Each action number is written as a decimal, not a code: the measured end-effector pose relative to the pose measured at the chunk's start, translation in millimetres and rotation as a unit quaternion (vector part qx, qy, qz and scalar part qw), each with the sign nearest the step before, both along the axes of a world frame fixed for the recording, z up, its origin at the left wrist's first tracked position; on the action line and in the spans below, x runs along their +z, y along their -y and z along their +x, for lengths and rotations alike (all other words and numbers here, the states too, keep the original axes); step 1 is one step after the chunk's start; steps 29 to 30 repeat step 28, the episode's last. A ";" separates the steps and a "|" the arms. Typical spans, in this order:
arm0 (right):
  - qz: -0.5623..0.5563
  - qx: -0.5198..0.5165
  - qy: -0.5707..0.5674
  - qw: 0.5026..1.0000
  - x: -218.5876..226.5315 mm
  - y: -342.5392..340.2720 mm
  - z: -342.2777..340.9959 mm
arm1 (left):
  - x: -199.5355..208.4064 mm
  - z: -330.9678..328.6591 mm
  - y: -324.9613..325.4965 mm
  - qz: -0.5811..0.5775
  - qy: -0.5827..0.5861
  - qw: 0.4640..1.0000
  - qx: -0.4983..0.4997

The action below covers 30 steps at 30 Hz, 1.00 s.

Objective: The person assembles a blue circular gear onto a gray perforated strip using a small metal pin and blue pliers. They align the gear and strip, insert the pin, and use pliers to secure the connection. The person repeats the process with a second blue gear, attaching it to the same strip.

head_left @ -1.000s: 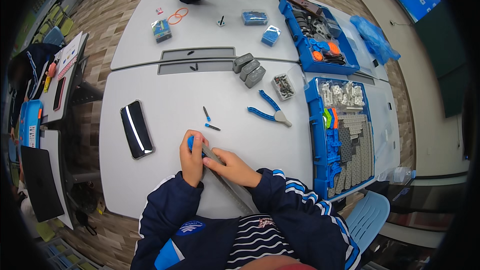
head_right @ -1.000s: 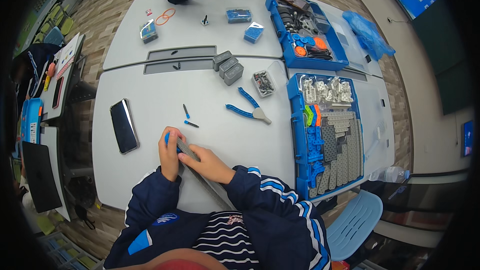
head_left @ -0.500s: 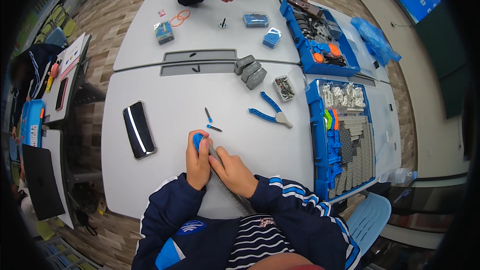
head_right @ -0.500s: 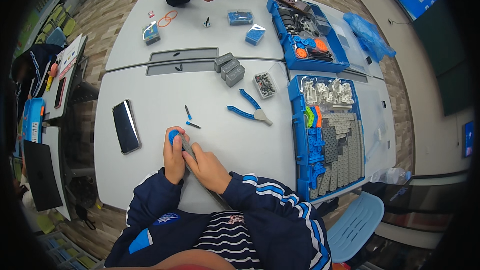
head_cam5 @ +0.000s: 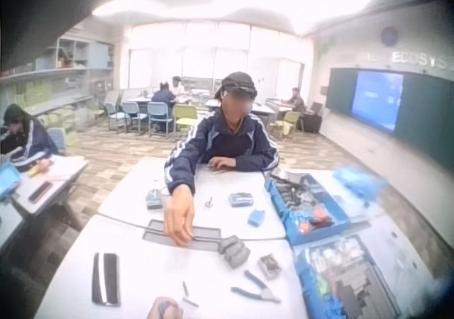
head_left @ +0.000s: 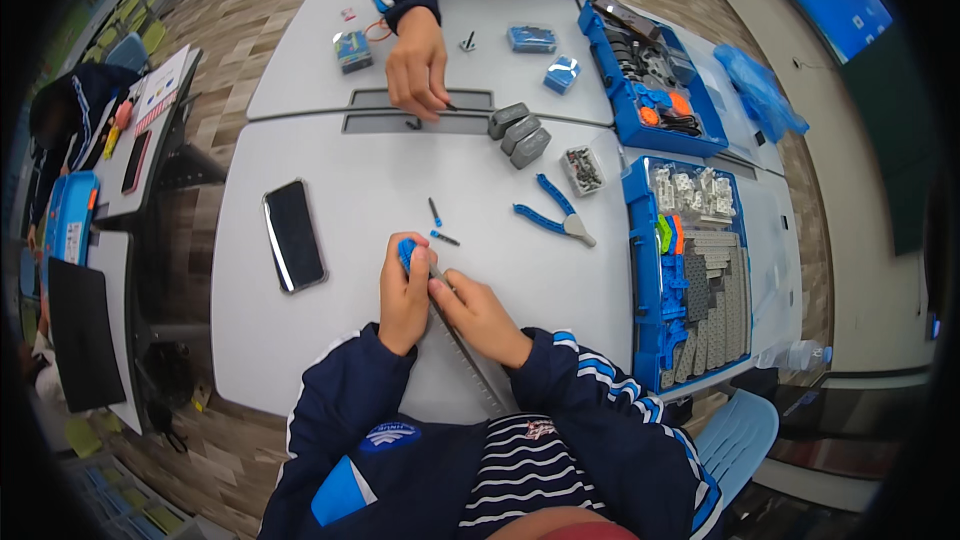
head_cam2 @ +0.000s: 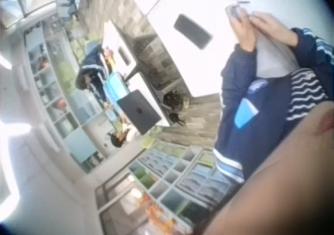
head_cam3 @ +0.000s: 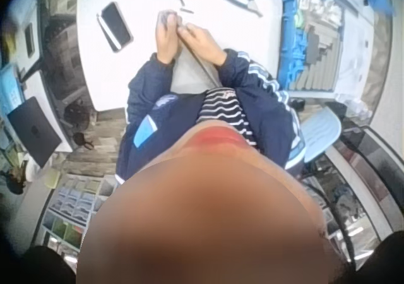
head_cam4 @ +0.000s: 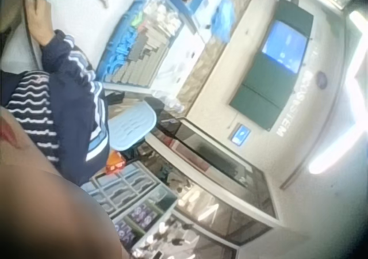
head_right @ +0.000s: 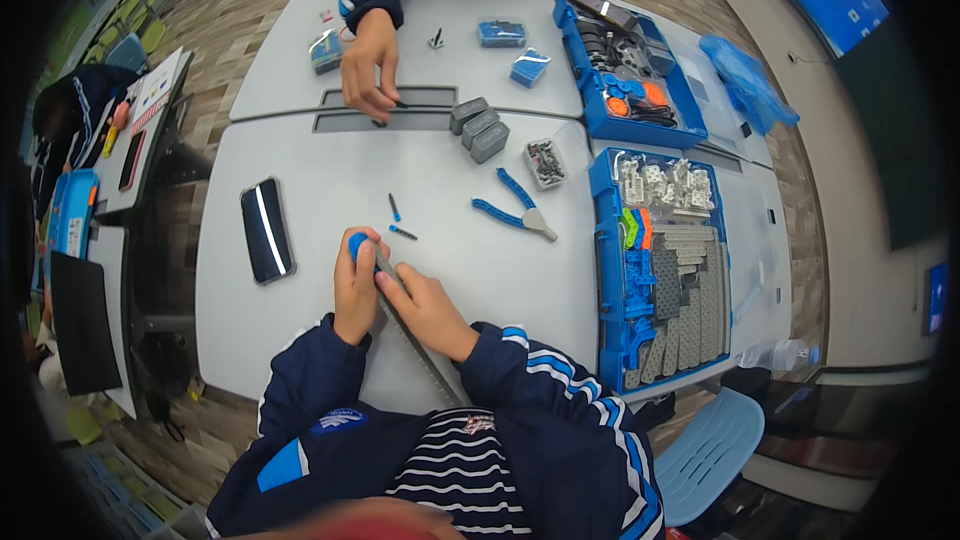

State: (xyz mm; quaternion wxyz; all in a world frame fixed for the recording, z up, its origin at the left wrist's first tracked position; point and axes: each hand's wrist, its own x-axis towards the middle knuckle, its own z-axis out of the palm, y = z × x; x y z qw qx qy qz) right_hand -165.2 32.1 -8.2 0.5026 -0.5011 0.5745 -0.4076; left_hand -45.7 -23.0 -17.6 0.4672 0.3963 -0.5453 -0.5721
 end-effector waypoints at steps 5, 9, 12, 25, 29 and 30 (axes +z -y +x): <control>0.180 0.090 0.291 0.935 22.6 4.4 -16.7 | 26.7 6.2 1.1 -0.041 0.035 0.998 -0.013; 0.182 0.147 0.425 0.875 39.1 2.6 -30.4 | 59.0 4.4 -10.3 -0.060 0.038 0.996 -0.055; 0.163 0.196 0.512 0.820 46.3 -0.4 -29.5 | 70.6 5.3 -15.5 -0.068 0.017 0.996 -0.047; 0.045 -0.044 0.219 0.974 76.5 -12.2 -35.4 | 36.6 41.5 3.7 -0.004 -0.151 0.984 0.092; 0.042 -0.072 0.014 0.996 61.3 1.1 -37.3 | 30.7 43.3 15.6 0.018 -0.293 0.954 0.062; 0.042 -0.072 0.014 0.996 61.3 1.1 -37.3 | 30.7 43.3 15.6 0.018 -0.293 0.954 0.062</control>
